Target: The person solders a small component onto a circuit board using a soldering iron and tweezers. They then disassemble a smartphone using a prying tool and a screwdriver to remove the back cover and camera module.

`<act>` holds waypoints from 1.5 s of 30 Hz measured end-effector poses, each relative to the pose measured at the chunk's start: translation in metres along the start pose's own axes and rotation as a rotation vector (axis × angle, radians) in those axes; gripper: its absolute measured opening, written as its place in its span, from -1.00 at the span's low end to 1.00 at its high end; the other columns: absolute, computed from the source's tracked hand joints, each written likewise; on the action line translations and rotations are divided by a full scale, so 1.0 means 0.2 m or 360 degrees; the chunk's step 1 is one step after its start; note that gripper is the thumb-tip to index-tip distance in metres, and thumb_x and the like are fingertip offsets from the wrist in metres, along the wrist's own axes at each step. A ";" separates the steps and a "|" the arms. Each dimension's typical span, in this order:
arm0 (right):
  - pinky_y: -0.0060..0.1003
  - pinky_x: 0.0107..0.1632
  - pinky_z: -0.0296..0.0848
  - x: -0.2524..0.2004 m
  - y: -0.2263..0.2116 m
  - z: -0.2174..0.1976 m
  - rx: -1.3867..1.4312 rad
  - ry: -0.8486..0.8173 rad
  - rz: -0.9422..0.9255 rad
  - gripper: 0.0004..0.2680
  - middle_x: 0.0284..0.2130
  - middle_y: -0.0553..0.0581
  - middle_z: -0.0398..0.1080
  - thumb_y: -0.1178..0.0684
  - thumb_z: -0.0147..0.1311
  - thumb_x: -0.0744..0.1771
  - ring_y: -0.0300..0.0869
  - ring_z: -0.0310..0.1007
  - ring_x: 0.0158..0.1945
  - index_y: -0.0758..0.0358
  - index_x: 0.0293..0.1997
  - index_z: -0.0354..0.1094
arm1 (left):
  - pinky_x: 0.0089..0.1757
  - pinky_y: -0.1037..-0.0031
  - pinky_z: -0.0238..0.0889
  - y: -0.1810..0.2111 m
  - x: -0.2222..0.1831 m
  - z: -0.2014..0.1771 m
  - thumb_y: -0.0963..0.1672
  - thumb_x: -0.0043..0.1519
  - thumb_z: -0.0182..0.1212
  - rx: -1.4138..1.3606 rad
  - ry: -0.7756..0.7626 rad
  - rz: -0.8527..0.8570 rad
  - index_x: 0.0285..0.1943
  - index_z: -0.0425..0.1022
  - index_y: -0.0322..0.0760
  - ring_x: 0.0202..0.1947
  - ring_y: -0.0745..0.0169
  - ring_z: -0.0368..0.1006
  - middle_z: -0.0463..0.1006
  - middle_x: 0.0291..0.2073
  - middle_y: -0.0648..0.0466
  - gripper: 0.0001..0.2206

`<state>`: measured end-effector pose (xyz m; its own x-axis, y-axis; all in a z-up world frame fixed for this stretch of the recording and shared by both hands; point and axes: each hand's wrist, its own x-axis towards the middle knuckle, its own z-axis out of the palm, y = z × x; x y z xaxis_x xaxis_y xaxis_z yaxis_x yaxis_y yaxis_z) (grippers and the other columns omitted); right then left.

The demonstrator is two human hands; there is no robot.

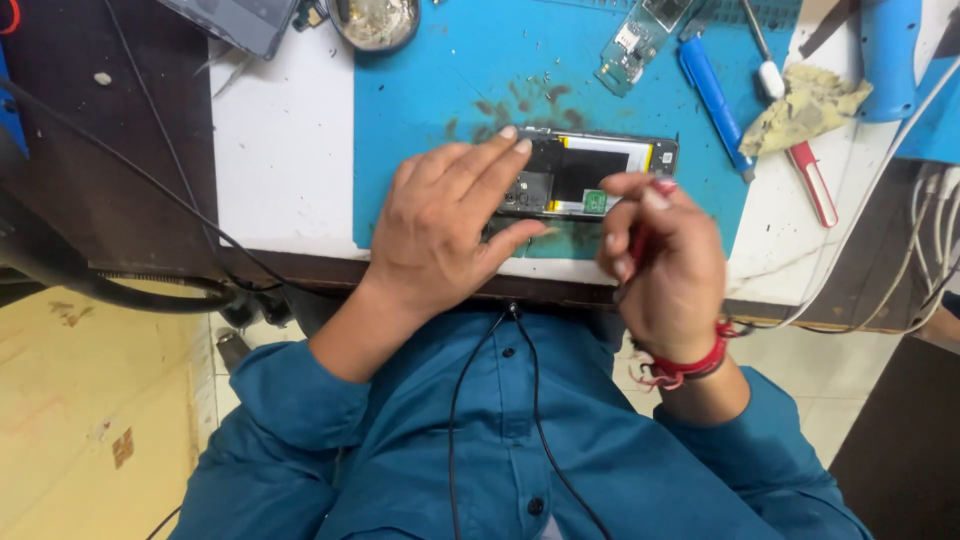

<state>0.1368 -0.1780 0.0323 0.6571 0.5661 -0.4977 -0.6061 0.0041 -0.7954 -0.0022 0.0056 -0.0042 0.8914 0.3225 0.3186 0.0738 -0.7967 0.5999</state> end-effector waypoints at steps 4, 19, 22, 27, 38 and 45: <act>-0.37 -0.09 0.35 -0.04 -0.02 -0.06 -0.0388 -0.0081 -0.0669 -0.78 -0.22 0.18 0.41 0.07 -0.03 0.55 -0.20 0.34 -0.22 0.48 0.26 0.32 | 0.22 0.21 0.20 0.00 -0.03 -0.04 0.10 0.27 0.40 -0.0095 0.0053 0.0009 0.47 0.27 -0.39 0.28 -0.09 0.36 0.43 0.33 -0.14 -0.28; -0.26 0.06 0.65 0.20 0.27 0.09 -0.0553 -0.0208 -0.1495 -0.73 0.08 0.22 0.44 0.30 0.05 0.53 -0.15 0.57 0.00 0.13 0.38 0.11 | 0.02 0.28 0.21 -0.02 -0.18 -0.09 -0.04 0.30 0.46 0.0176 0.0124 0.0022 0.39 0.38 -0.37 -0.02 0.04 0.47 0.61 -0.09 0.00 -0.45; -0.28 0.05 0.64 0.22 0.28 0.10 -0.0583 -0.0235 -0.1524 -0.71 0.08 0.23 0.45 0.30 0.05 0.52 -0.16 0.57 -0.01 0.12 0.38 0.11 | -0.01 0.26 0.25 -0.04 -0.18 -0.09 -0.04 0.31 0.47 0.0153 0.0135 0.0079 0.36 0.39 -0.38 -0.08 0.02 0.50 0.58 -0.16 0.00 -0.47; -0.25 0.03 0.68 0.20 0.23 0.11 -0.0762 -0.0319 -0.1637 -0.70 0.11 0.24 0.43 0.28 0.10 0.48 -0.09 0.57 -0.01 0.13 0.34 0.12 | 0.00 0.29 0.30 -0.06 -0.16 -0.10 -0.12 0.29 0.50 -0.0072 0.0181 0.0034 0.41 0.29 -0.31 -0.04 0.05 0.53 0.60 -0.08 -0.02 -0.44; 0.00 0.07 0.51 0.21 0.08 0.22 -0.1385 -0.0546 -0.2078 -0.83 -0.08 0.26 0.44 0.26 0.10 0.40 0.09 0.49 -0.05 0.20 0.08 0.31 | -0.13 0.57 0.46 -0.21 0.17 -0.07 -0.30 0.45 0.34 -0.0773 0.0411 -0.0233 0.37 0.27 -0.28 -0.14 0.32 0.58 0.59 -0.07 0.02 -0.60; -0.25 0.12 0.51 0.20 0.12 0.19 -0.1169 -0.0519 -0.1801 -0.80 0.18 0.28 0.40 0.30 -0.02 0.49 0.00 0.54 0.08 0.17 0.26 0.29 | 0.00 0.42 0.41 -0.09 0.20 -0.07 -0.29 0.39 0.27 -0.0293 0.0468 -0.0099 0.34 0.29 -0.25 0.00 0.19 0.49 0.54 0.11 0.00 -0.62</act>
<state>0.1315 -0.1232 0.0073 0.4325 0.7114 0.5539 0.6190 0.2124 -0.7561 0.0267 0.0395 0.0086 0.7186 0.5223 0.4591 0.0182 -0.6740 0.7385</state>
